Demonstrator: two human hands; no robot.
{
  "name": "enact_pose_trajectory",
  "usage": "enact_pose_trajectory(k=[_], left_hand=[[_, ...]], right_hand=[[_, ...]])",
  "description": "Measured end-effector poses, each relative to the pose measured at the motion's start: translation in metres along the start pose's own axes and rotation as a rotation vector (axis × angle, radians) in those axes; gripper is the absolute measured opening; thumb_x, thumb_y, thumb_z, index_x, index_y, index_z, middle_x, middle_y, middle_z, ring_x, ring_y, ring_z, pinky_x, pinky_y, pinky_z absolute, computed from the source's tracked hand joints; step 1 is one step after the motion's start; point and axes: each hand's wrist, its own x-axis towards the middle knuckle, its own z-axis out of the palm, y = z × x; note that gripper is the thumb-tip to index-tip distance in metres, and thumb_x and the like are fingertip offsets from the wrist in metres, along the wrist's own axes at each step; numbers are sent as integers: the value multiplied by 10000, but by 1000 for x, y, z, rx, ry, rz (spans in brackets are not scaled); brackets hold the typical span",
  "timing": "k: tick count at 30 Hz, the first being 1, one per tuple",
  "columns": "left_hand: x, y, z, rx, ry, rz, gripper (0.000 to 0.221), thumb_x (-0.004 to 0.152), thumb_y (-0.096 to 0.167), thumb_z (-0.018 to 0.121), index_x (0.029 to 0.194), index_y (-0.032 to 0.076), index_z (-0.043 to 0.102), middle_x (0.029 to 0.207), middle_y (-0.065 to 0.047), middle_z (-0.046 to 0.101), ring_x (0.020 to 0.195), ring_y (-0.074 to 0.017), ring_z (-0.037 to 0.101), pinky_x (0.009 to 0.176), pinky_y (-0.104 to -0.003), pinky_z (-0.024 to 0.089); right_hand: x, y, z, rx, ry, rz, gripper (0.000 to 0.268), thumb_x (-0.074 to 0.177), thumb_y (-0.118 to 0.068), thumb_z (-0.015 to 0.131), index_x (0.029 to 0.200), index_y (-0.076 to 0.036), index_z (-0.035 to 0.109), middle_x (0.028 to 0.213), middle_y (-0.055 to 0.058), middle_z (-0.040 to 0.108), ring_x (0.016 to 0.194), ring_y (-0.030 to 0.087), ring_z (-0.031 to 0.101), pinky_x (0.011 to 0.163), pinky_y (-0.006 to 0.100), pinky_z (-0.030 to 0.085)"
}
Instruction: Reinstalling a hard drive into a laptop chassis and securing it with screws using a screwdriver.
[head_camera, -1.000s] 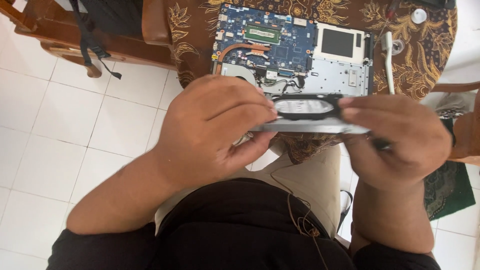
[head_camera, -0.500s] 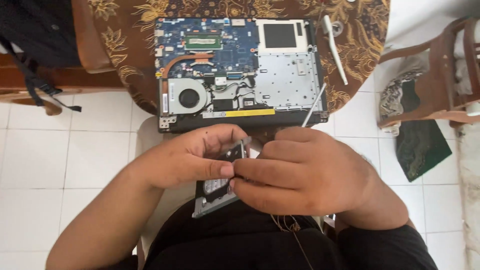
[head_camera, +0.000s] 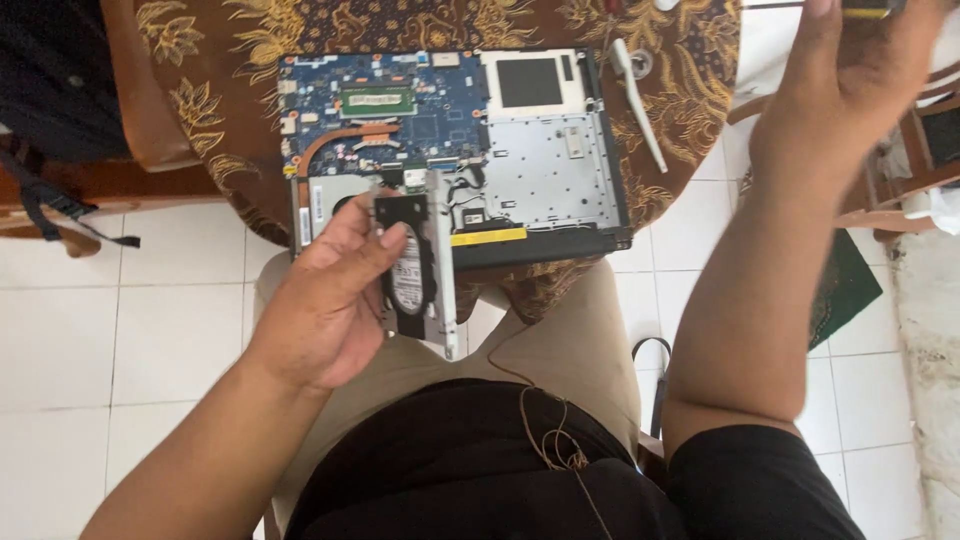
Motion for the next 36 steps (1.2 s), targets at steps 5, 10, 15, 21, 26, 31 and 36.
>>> enact_pose_trajectory(k=[5, 10, 15, 21, 26, 31, 36], left_hand=[[2, -2, -6, -65, 127, -5, 255, 992, 78, 613, 1243, 76, 566, 1091, -144, 734, 939, -262, 734, 812, -446, 632], [7, -4, -9, -1, 346, -9, 630, 945, 91, 574, 1541, 65, 372, 1250, -65, 672, 1093, -139, 680, 967, -297, 567], [8, -8, -22, -8, 432, 13, 906, 904, 74, 625, 1621, 56, 70, 1501, -82, 569, 1247, -97, 645, 1080, -241, 515], [3, 3, 7, -65, 358, 21, 367, 1025, 43, 430, 1373, 61, 545, 1340, -149, 655, 1212, -235, 634, 1063, -387, 517], [2, 5, 16, 57, 289, 84, 585, 910, -67, 416, 1484, 45, 431, 1422, -184, 577, 1293, -282, 577, 1116, -415, 484], [1, 6, 18, 70, 253, 102, 599, 900, -45, 468, 1486, 76, 440, 1451, -172, 577, 1316, -293, 584, 1058, -434, 520], [1, 5, 13, 66, 293, 127, 630, 898, -63, 466, 1489, 147, 418, 1471, -137, 558, 1288, -236, 575, 1065, -400, 515]], right_hand=[[-39, 61, 26, 19, 352, 426, 234, 1158, 0, 668, 1363, -97, 612, 905, 151, 743, 846, 253, 713, 859, 422, 562], [-40, 67, 50, 147, 363, 499, 84, 1069, -40, 692, 1132, -71, 645, 933, 96, 695, 847, 198, 665, 789, 334, 563], [-43, 60, 59, 82, 318, 617, 54, 1052, -94, 662, 1098, -122, 671, 878, 47, 703, 814, 128, 648, 763, 293, 552], [-45, 65, 65, 224, 379, 594, 57, 1049, -91, 645, 1099, -65, 659, 930, 106, 700, 843, 168, 678, 850, 317, 651], [-45, 60, 66, 171, 351, 634, 75, 1037, -95, 648, 1107, -91, 673, 956, 80, 693, 869, 166, 698, 879, 318, 669], [-46, 61, 67, 140, 327, 663, 82, 1044, -112, 653, 1123, -109, 672, 919, 67, 708, 849, 154, 725, 818, 294, 600], [-45, 59, 66, 228, 353, 654, 75, 1053, -78, 657, 1125, -96, 668, 936, 88, 692, 865, 170, 695, 830, 299, 592]])
